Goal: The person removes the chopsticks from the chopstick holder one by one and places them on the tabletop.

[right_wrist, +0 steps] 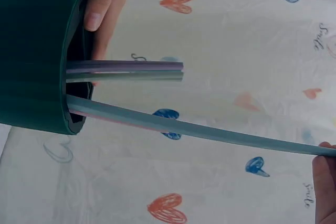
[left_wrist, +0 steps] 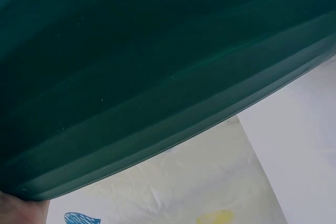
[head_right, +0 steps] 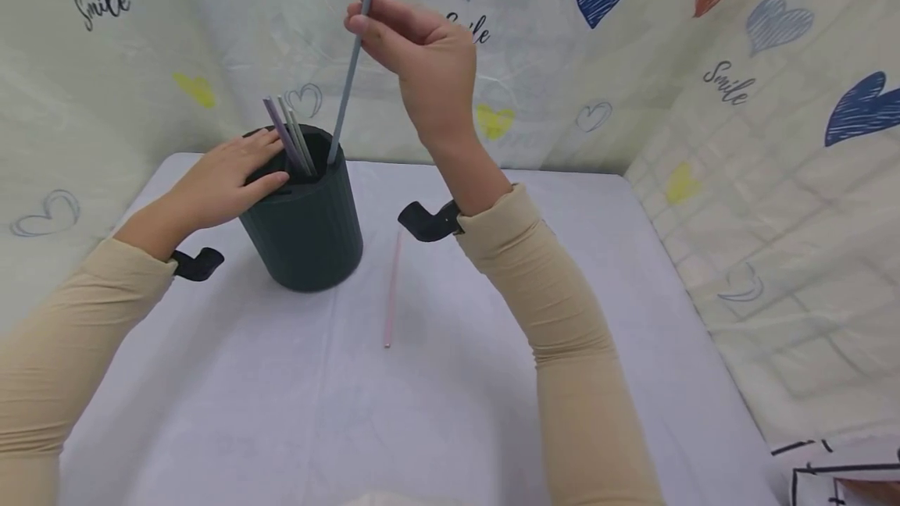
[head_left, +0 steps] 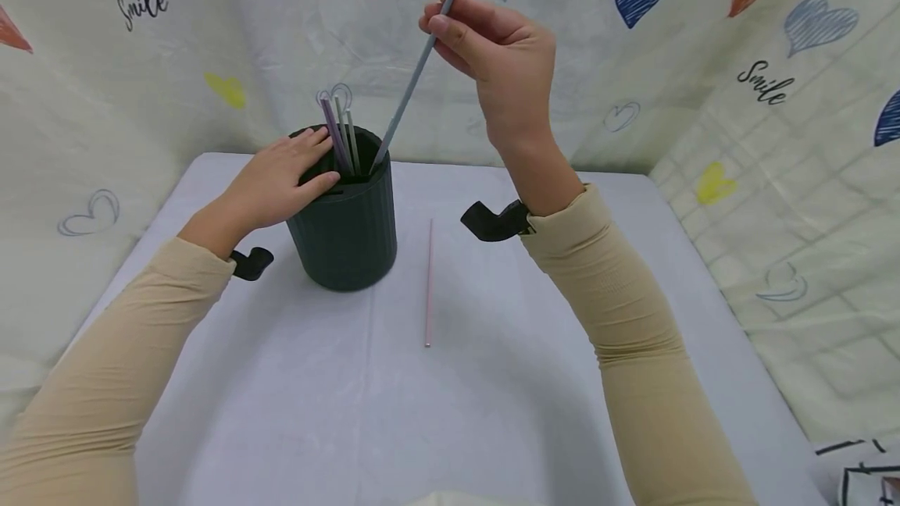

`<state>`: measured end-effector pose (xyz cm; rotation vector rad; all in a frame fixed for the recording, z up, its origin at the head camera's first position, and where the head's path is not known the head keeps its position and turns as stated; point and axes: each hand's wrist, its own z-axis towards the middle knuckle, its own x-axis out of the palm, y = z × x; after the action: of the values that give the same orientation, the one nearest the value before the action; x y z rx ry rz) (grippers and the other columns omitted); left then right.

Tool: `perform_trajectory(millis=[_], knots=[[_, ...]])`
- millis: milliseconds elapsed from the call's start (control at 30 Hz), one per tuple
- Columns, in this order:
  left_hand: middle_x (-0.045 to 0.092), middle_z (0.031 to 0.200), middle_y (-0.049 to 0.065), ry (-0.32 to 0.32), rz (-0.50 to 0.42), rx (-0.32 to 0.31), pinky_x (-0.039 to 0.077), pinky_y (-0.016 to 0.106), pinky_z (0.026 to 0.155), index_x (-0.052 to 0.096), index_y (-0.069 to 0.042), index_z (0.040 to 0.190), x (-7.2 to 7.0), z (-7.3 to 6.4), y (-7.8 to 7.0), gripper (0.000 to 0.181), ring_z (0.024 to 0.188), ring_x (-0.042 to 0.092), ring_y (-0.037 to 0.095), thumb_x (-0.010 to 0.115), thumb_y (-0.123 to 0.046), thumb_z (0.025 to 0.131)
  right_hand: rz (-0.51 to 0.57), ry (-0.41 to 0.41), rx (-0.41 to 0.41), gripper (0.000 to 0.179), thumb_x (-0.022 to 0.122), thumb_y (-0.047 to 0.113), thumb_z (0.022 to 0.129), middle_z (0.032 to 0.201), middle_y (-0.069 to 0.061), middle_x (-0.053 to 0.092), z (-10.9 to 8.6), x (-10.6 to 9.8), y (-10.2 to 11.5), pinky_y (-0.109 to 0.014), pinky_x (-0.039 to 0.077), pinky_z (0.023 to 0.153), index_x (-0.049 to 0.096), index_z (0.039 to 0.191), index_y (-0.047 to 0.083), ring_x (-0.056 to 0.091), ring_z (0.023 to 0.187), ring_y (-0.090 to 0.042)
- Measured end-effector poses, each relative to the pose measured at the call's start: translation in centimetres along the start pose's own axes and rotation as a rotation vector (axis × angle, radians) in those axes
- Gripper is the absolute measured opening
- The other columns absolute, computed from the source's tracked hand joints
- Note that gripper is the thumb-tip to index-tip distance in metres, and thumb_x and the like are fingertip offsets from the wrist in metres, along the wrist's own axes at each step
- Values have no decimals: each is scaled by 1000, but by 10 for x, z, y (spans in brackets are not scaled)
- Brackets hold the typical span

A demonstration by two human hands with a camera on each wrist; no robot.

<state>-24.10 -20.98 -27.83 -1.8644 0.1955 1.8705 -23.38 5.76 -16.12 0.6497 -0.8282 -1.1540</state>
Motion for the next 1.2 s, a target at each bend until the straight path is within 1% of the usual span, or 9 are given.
perform_trajectory(millis=[133,267,367,433,533,733,900,1000,1200], knots=[[8,156,10,-2,-4,-6,6,48,117,13,-11,150,1,-2,0,70,144,8,32,26,-54,97,50,-43,-20,28,64,-5,81,89,-10,72,4,-12,7,-31,54,86,64,108,-11,70,89,-22],[8,156,11,-6,-2,-6,6,48,117,13,-11,150,2,-2,1,70,144,8,32,25,-55,96,115,-98,-13,27,66,-5,79,88,-13,71,11,-28,13,-32,54,84,66,105,-9,70,86,-24],[8,156,11,-3,-2,-11,5,49,117,13,-12,150,2,-1,1,70,144,8,33,25,-56,96,173,-120,25,26,68,-7,76,86,-15,71,16,-41,14,-33,54,83,68,102,-9,70,83,-25],[7,156,11,-2,-3,-14,5,49,117,13,-12,150,1,-1,1,70,144,7,33,25,-56,96,191,-123,55,26,70,-7,75,85,-17,70,18,-48,11,-33,54,82,68,100,-9,70,82,-27],[8,156,11,-3,-2,-14,6,50,116,13,-11,150,1,-1,1,71,143,8,33,24,-56,96,182,-115,124,26,73,-6,72,84,-18,70,18,-57,3,-34,55,81,70,97,-8,70,80,-27],[9,156,12,-14,0,-4,6,51,116,14,-10,149,2,-1,2,70,143,9,34,25,-55,96,74,-96,315,25,78,2,69,82,-15,71,14,-77,-21,-32,56,78,73,92,-4,70,78,-25],[9,156,12,-20,7,3,7,51,116,14,-10,149,3,0,2,70,143,10,34,25,-55,96,14,-82,452,24,78,6,71,85,-12,71,8,-93,-44,-31,55,79,73,93,-1,70,80,-23],[10,156,12,-19,9,2,7,51,116,14,-10,149,3,1,2,71,143,10,34,25,-56,96,-20,-71,512,22,76,7,73,87,-11,71,6,-102,-59,-29,55,80,73,94,0,70,81,-22],[9,156,12,-11,12,3,7,51,116,13,-10,149,3,1,1,71,143,9,34,25,-56,96,-39,-71,644,18,75,5,75,87,-10,71,2,-114,-82,-28,56,77,73,92,0,70,80,-21]])
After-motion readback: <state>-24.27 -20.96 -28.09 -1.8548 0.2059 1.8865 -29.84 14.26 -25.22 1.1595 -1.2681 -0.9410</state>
